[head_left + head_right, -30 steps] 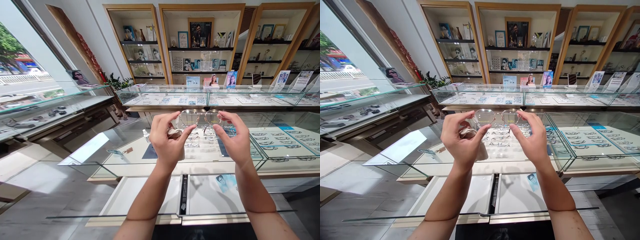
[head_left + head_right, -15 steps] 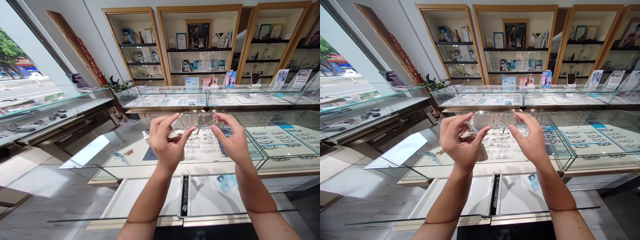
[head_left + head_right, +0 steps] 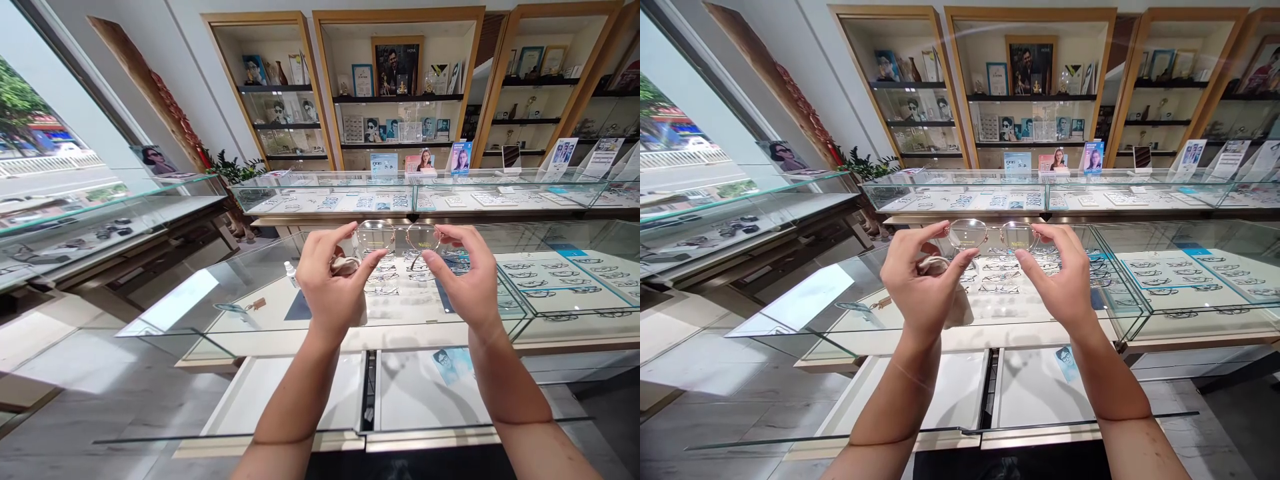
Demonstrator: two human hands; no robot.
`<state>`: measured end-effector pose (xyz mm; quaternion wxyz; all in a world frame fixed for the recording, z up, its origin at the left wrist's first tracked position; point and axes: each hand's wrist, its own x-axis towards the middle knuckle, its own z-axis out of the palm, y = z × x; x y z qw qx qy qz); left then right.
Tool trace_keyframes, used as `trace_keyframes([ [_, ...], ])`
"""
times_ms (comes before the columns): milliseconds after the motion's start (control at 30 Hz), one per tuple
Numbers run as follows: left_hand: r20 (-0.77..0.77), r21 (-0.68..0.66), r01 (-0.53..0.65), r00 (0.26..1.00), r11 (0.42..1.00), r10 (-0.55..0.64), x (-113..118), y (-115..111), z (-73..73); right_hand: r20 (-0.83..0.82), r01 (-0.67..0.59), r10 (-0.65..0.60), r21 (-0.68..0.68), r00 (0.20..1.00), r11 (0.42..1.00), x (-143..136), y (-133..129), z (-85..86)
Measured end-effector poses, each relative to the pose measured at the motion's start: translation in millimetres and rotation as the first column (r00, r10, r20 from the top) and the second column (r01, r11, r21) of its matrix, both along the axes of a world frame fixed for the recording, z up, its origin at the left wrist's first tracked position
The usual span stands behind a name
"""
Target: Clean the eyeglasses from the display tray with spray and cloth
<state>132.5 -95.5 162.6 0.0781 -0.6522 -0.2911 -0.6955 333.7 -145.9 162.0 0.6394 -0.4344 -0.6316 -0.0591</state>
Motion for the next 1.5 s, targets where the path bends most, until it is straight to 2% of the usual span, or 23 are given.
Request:
trace_keyframes([
  [333,0.019,-0.002,-0.020,1.000,1.000,0.020,1.1,-1.2,-1.0,0.004,-0.004,0.004,-0.032,1.000,0.999,1.2,1.1,-1.5],
  [433,0.017,-0.034,0.009,1.000,0.999,-0.008,1.6,-1.0,-0.9,0.009,0.009,-0.009,-0.016,1.000,1.000,1.2,0.6,-1.8],
  [567,0.020,-0.155,0.089,0.996,0.984,-0.087,-0.9,0.0,-0.1,0.015,0.029,-0.030,0.044,0.999,0.999,0.1,-0.9,-0.9],
  [700,0.021,-0.304,0.160,0.987,0.939,-0.161,-5.9,1.2,0.8,0.038,0.059,-0.063,0.108,0.997,0.992,-2.0,-2.3,0.4],
  [900,0.029,-0.388,0.199,0.979,0.900,-0.204,-8.5,3.5,-0.1,0.074,0.097,-0.108,0.138,0.991,0.986,-2.7,-3.3,0.6],
  [1100,0.002,-0.339,0.161,0.985,0.927,-0.170,-8.9,7.0,-1.1,0.097,0.094,-0.110,0.153,0.989,0.984,-1.1,-3.7,0.5],
  [1300,-0.013,-0.279,0.142,0.988,0.950,-0.152,-8.8,8.6,-1.8,0.082,0.110,-0.117,0.089,0.990,0.990,-1.6,-5.2,0.6],
  [1500,-0.033,-0.067,0.045,0.998,0.997,-0.047,-3.9,4.5,-1.2,0.042,0.037,-0.035,-0.049,0.999,0.998,2.0,-2.6,-0.7],
])
